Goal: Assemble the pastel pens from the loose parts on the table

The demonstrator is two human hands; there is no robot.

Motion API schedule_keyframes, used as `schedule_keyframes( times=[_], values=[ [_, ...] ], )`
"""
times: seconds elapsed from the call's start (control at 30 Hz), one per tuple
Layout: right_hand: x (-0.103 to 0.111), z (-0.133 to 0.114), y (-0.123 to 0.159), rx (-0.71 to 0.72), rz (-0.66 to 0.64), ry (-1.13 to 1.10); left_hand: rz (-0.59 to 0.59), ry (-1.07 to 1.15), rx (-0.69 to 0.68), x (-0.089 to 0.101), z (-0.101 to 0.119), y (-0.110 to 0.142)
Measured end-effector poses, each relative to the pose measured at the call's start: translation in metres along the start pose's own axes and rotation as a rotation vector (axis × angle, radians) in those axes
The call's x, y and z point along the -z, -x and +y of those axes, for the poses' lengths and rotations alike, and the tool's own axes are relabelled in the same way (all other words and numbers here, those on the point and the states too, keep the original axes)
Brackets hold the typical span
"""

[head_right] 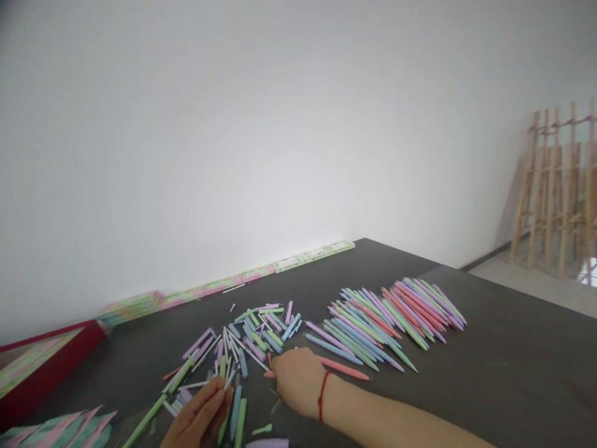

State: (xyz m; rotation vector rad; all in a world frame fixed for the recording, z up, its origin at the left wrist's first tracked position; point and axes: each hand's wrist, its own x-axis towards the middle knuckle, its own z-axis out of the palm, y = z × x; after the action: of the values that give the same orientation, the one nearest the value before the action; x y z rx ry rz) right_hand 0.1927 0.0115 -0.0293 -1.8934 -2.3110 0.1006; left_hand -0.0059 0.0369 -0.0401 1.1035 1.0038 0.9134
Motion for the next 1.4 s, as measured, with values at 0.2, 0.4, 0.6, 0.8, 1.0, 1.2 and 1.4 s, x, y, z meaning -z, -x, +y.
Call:
schedule_keyframes(
  times=[0.2, 0.4, 0.6, 0.8, 1.0, 1.2, 1.4],
  values=[
    [0.002, -0.006, 0.004, -0.020, -0.003, -0.080, -0.056, -0.100, -0.080, -0.003, -0.002, -0.001],
    [-0.002, -0.016, 0.000, -0.045, 0.053, -0.276, -0.126, -0.167, -0.113, -0.007, 0.001, 0.004],
    [0.023, -0.008, -0.010, -0.015, 0.137, -0.806, -0.183, -0.224, -0.122, -0.004, -0.007, -0.002],
    [0.012, -0.019, -0.010, 0.015, 0.051, -1.684, -0.181, -0.147, -0.080, -0.005, -0.016, -0.004],
    [0.012, -0.027, -0.007, 0.019, 0.135, -1.649, -0.141, -0.037, -0.004, -0.011, -0.010, 0.001],
    [0.006, -0.033, -0.007, 0.016, 0.163, -1.593, -0.104, 0.124, 0.061, -0.016, -0.010, 0.003],
    [0.003, -0.032, -0.005, 0.053, 0.161, -1.491, -0.158, 0.266, 0.092, -0.019, -0.011, 0.004]
  ],
)
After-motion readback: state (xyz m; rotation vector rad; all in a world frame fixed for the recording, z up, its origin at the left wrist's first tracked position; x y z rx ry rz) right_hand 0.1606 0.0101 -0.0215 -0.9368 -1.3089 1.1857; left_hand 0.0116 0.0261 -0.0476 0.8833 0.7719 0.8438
